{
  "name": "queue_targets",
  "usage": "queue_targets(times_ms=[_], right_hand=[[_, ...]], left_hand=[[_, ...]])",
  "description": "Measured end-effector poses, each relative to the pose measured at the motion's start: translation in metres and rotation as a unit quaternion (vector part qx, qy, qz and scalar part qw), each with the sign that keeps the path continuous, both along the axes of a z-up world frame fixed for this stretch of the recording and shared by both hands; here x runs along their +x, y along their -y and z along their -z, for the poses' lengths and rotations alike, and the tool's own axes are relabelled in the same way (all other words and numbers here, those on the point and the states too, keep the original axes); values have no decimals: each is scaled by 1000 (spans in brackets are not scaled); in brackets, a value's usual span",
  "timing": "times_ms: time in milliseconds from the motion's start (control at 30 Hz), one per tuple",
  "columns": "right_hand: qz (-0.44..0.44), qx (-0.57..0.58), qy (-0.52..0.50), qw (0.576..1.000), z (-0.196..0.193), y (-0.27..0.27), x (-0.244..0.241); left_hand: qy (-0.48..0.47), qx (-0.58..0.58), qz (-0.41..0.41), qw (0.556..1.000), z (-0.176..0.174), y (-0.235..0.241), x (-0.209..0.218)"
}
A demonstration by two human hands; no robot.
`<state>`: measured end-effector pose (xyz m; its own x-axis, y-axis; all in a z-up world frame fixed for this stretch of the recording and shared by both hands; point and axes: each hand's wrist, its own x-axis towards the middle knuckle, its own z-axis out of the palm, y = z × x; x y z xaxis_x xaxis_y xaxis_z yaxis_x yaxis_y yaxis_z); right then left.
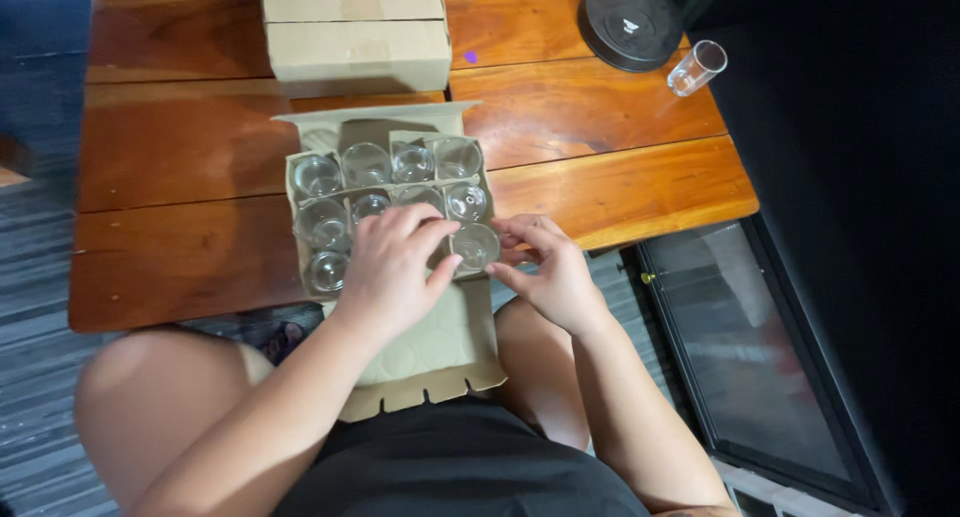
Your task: The person opens a cardboard box containing small glasses and removes them one by one, placing them in a row on a wooden table. The task continues until all glasses are removed from the box.
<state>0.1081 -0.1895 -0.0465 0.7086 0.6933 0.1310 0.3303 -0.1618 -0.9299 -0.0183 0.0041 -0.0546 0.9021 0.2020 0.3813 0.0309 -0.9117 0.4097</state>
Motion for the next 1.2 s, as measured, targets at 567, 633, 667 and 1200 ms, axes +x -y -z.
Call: queue_targets(times_ms=[567, 633, 667, 1200], right_hand=[[-32, -72, 25, 997, 7, -4, 5], [-32, -88, 32, 995, 6, -5, 4], [-29, -87, 29, 995, 6, -6, 3], [-12, -20, -47, 999, 17, -9, 3]], left_hand=[[-39, -41, 30, 998, -7, 0, -4], [-39, -42, 33, 998, -5, -1, -3], [-36, -41, 34, 998, -2, -1, -3], [-35, -49, 34, 998, 2, -2, -3]])
